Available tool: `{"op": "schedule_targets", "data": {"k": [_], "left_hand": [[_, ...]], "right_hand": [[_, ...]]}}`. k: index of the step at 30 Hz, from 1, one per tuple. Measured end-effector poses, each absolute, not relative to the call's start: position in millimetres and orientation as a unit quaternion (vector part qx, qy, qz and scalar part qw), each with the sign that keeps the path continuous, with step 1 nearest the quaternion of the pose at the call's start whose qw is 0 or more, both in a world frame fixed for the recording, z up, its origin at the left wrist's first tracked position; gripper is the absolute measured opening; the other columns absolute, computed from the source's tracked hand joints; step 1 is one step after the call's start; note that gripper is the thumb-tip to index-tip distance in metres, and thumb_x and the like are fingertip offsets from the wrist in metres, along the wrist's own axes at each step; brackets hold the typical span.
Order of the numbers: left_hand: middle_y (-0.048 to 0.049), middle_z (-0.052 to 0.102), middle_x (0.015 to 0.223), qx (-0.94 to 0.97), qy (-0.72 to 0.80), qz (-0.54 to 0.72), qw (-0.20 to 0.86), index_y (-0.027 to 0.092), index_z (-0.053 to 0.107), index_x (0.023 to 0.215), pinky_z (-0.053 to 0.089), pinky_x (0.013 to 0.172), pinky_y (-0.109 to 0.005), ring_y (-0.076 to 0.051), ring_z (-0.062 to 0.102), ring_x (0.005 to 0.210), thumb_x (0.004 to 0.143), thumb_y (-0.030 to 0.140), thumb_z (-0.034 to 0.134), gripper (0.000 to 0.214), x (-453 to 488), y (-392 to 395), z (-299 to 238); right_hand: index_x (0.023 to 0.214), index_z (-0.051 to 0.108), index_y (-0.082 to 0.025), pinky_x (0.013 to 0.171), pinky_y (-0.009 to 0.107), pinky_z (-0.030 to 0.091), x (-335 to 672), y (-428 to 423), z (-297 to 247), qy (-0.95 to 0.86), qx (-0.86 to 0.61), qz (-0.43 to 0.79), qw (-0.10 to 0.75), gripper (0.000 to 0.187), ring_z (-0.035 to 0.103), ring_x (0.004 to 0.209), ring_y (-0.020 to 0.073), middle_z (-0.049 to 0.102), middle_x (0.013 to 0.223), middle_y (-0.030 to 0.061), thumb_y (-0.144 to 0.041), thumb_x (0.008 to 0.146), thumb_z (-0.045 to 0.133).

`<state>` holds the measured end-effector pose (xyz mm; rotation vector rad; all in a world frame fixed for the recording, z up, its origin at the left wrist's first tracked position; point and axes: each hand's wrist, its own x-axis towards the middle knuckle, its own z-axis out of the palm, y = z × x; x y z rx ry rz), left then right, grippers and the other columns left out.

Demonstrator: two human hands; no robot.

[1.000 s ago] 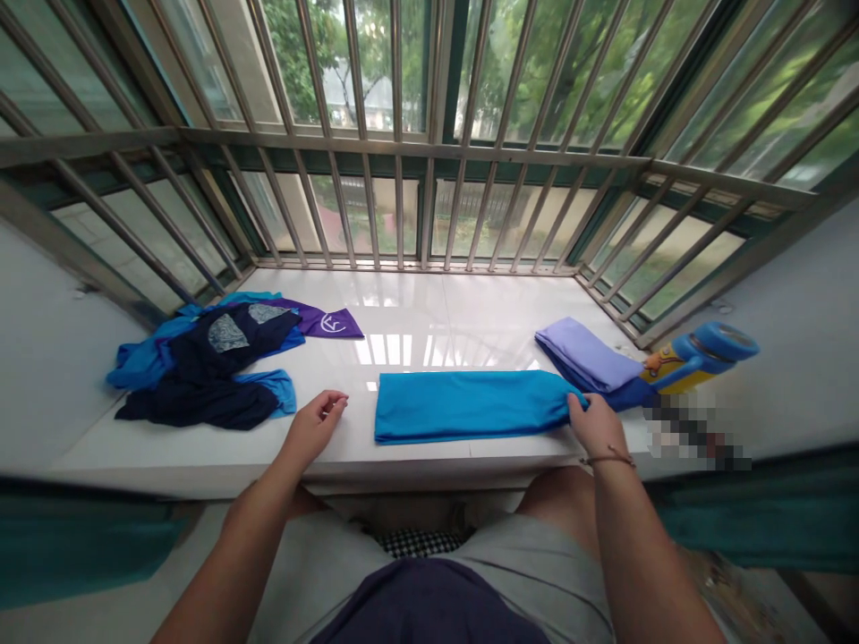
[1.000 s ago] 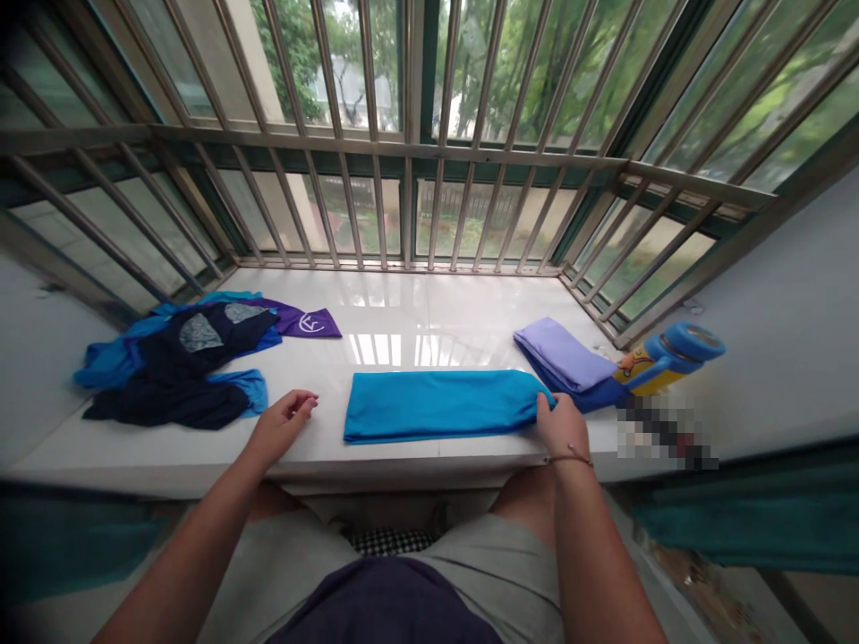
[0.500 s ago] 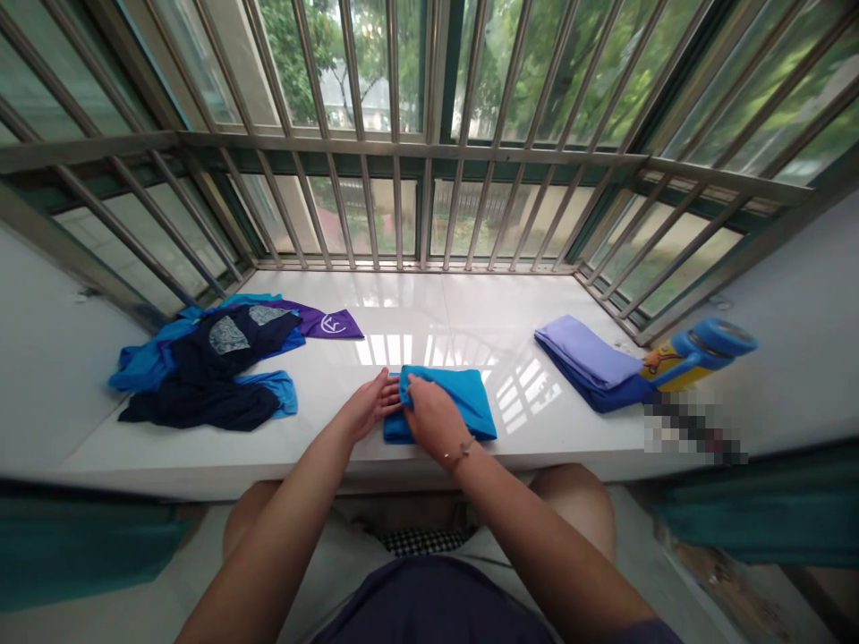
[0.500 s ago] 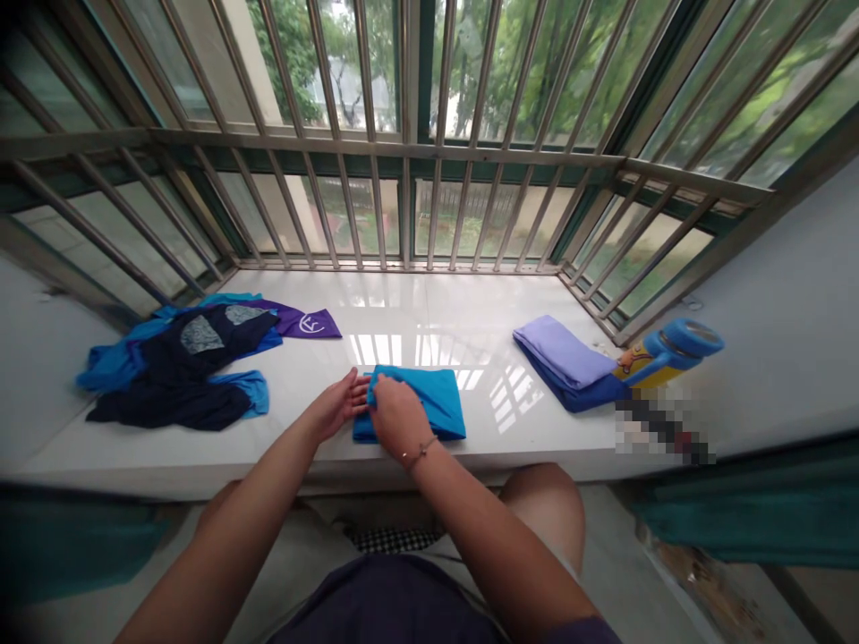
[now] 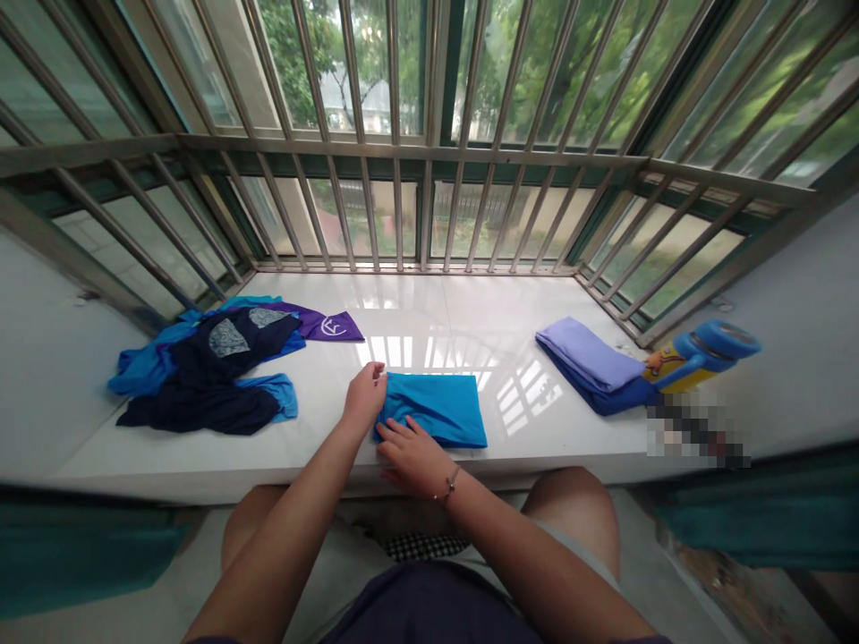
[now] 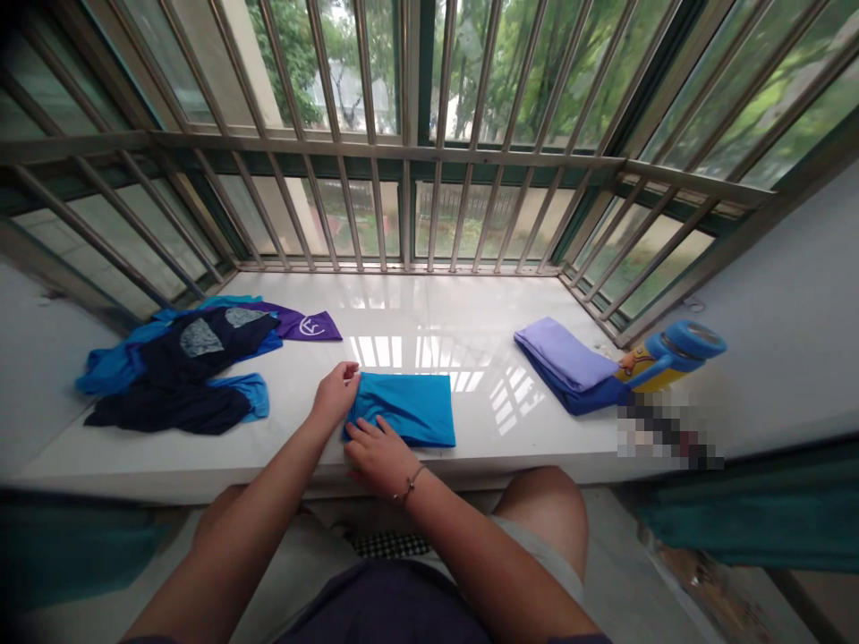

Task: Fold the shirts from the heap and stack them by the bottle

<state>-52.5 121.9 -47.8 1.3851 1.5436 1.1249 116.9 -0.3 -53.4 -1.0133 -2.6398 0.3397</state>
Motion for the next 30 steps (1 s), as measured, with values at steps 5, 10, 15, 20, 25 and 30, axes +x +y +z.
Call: {"op": "schedule_targets", "data": {"k": [5, 10, 15, 20, 25, 30], "left_hand": [[-0.0140, 0.075, 0.137, 0.732, 0.527, 0.407, 0.140, 0.019, 0.073, 0.128, 0.049, 0.123, -0.051, -0.030, 0.067, 0.134, 0.106, 0.025, 0.048, 0.034, -42.5, 102.3, -45.8], [-0.0134, 0.069, 0.152, 0.821, 0.486, 0.270, 0.128, 0.019, 0.070, 0.142, 0.044, 0.128, -0.053, -0.029, 0.061, 0.146, 0.111, 0.030, 0.041, 0.044, -29.4, 91.6, -65.1], [-0.0159, 0.047, 0.172, 0.815, 0.549, 0.163, 0.089, 0.018, 0.051, 0.165, 0.034, 0.132, -0.060, -0.035, 0.041, 0.162, 0.112, 0.049, 0.042, 0.062, -48.1, 102.2, -80.5], [-0.0180, 0.048, 0.171, 0.796, 0.578, 0.165, 0.074, 0.014, 0.055, 0.162, 0.034, 0.132, -0.059, -0.035, 0.042, 0.162, 0.114, 0.046, 0.033, 0.062, -62.5, 112.3, -85.6], [-0.0217, 0.057, 0.164, 0.761, 0.580, 0.267, 0.113, 0.013, 0.063, 0.152, 0.034, 0.131, -0.062, -0.038, 0.049, 0.157, 0.111, 0.045, 0.037, 0.059, -62.2, 114.9, -90.7], [-0.0153, 0.072, 0.147, 0.679, 0.589, 0.382, 0.213, 0.018, 0.071, 0.141, 0.046, 0.125, -0.053, -0.033, 0.064, 0.142, 0.110, 0.053, 0.036, 0.058, -77.6, 113.1, -81.4]], "right_hand": [[0.114, 0.074, -0.022, 0.128, 0.043, 0.042, 132.4, -10.1, -45.1, -0.907, -0.315, 0.149, 0.237, 0.022, 0.071, 0.130, 0.0206, 0.081, 0.128, 0.0065, -0.034, 0.113, 0.056], [0.137, 0.072, -0.019, 0.133, 0.053, 0.033, 152.7, 25.6, -37.1, -0.819, -0.511, 0.112, 0.235, 0.038, 0.057, 0.150, 0.0271, 0.070, 0.150, 0.0136, -0.032, 0.114, 0.044], [0.173, 0.037, -0.014, 0.136, 0.059, 0.021, 188.8, 56.9, -42.2, -0.770, -0.621, 0.107, 0.100, 0.074, 0.026, 0.168, 0.0350, 0.028, 0.181, 0.0148, -0.055, 0.112, 0.044], [0.175, 0.033, -0.015, 0.135, 0.067, 0.013, 189.1, 42.8, -39.4, -0.759, -0.642, 0.063, 0.089, 0.072, 0.021, 0.169, 0.0376, 0.027, 0.181, 0.0169, -0.052, 0.113, 0.039], [0.173, 0.037, -0.027, 0.134, 0.070, 0.017, 147.5, 6.4, -54.1, -0.864, -0.479, 0.071, 0.136, 0.092, 0.022, 0.169, 0.0400, 0.025, 0.182, 0.0163, -0.075, 0.099, 0.062], [0.167, 0.045, -0.027, 0.125, 0.067, 0.037, 114.4, -19.7, -72.2, -0.869, -0.476, 0.047, 0.127, 0.086, 0.036, 0.162, 0.0435, 0.033, 0.179, 0.0198, -0.065, 0.096, 0.075]]}}
